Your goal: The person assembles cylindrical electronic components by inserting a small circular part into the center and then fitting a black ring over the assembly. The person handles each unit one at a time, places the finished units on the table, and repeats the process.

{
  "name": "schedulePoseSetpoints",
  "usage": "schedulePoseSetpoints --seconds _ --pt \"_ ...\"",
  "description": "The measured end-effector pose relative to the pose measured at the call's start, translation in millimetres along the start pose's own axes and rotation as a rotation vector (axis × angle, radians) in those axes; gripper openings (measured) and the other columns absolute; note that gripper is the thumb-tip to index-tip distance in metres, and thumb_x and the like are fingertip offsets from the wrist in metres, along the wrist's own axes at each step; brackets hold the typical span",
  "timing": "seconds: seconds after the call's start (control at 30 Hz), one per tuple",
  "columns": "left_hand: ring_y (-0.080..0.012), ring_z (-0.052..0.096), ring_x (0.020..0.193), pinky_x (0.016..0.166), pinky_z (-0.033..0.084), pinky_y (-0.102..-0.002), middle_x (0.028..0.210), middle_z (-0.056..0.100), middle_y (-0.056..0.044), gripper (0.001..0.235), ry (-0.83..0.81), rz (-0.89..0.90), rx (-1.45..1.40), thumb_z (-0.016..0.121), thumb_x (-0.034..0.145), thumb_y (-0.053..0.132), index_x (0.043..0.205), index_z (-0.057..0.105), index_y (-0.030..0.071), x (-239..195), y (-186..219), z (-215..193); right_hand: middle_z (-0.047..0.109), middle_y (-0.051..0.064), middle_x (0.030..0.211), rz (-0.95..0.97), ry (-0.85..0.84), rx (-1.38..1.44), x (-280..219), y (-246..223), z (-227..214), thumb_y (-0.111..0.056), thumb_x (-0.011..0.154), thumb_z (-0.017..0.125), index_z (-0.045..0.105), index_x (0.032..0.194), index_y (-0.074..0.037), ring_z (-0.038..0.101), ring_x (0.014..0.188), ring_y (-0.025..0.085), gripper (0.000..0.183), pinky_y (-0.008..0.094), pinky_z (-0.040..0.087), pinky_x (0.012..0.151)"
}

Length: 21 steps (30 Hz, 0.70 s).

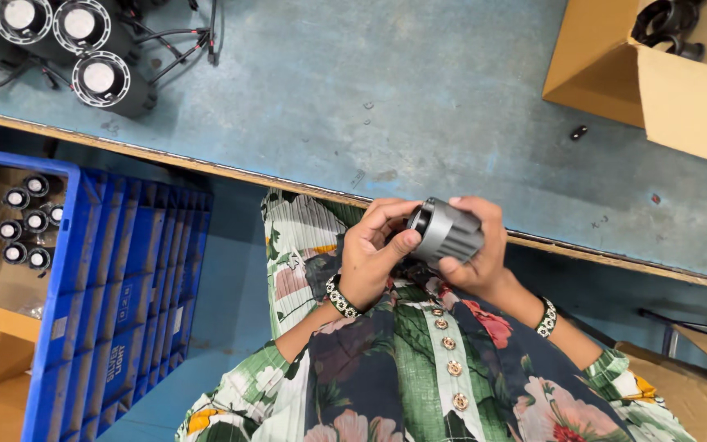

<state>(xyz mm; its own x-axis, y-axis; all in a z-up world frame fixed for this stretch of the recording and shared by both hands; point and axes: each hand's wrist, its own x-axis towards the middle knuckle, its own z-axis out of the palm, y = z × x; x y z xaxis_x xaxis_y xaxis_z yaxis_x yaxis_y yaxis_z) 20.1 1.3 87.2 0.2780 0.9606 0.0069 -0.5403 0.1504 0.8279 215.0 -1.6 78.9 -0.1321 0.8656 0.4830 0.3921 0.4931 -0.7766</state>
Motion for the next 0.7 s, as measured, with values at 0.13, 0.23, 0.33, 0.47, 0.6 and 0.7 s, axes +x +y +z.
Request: schedulePoseSetpoints --seconds 0.13,0.23,0.33,0.47,0.6,0.7 --pt "-0.0168 0.061 0.115 0.104 0.050 -0.032 0.127 0.060 -0.008 0.039 0.044 0.050 0.244 0.074 0.099 0.014 0.132 0.066 -0.005 8.0 2.1 2.4 0.062 0.011 0.120 0.438 0.095 0.628 -9.3 -10.0 12.1 -0.056 0.097 0.068 0.044 0.138 -0.001 0.062 0.105 0.017 0.073 0.031 0.053 0.091" --pt "-0.0148 0.063 0.116 0.104 0.051 -0.031 0.128 0.062 -0.006 0.039 0.034 -0.006 0.126 0.072 0.099 0.015 0.133 0.064 -0.003 9.7 -0.5 1.0 0.063 0.011 0.119 0.399 0.050 0.440 -4.0 -9.3 7.4 -0.058 0.098 0.067 0.044 0.139 0.000 0.063 0.104 0.017 0.074 0.031 0.053 0.091" --pt "-0.0136 0.063 0.116 0.104 0.051 -0.030 0.126 0.065 -0.008 0.040 0.017 -0.098 -0.099 0.070 0.101 0.015 0.136 0.062 -0.002 9.6 -7.6 -0.2 0.064 0.014 0.107 0.018 -0.003 0.012 7.9 0.2 -7.6 -0.057 0.094 0.069 0.044 0.139 -0.002 0.065 0.090 0.023 0.075 0.034 0.054 0.080" --pt "-0.0127 0.063 0.113 0.102 0.052 -0.030 0.123 0.069 -0.008 0.039 0.020 -0.130 -0.107 0.070 0.101 0.014 0.136 0.063 -0.001 7.0 -12.0 -1.3 0.060 0.018 0.086 -0.344 -0.064 -0.265 20.4 14.1 -21.5 -0.054 0.082 0.076 0.045 0.130 -0.003 0.062 0.067 0.031 0.077 0.040 0.051 0.062" --pt "-0.0127 0.064 0.112 0.101 0.052 -0.030 0.122 0.067 -0.006 0.038 0.001 -0.111 -0.055 0.072 0.099 0.016 0.132 0.064 0.000 8.1 -5.9 0.6 0.062 0.015 0.088 -0.262 -0.072 -0.147 15.6 13.6 -19.2 -0.056 0.088 0.074 0.043 0.133 -0.003 0.063 0.069 0.025 0.076 0.035 0.051 0.062" --pt "-0.0125 0.063 0.111 0.100 0.052 -0.029 0.123 0.063 -0.005 0.037 0.010 -0.026 0.104 0.074 0.097 0.017 0.130 0.067 0.000 8.8 0.1 4.9 0.065 0.011 0.104 0.031 -0.016 -0.030 2.7 5.7 -13.2 -0.061 0.092 0.064 0.044 0.138 -0.003 0.067 0.086 0.019 0.077 0.032 0.055 0.075"
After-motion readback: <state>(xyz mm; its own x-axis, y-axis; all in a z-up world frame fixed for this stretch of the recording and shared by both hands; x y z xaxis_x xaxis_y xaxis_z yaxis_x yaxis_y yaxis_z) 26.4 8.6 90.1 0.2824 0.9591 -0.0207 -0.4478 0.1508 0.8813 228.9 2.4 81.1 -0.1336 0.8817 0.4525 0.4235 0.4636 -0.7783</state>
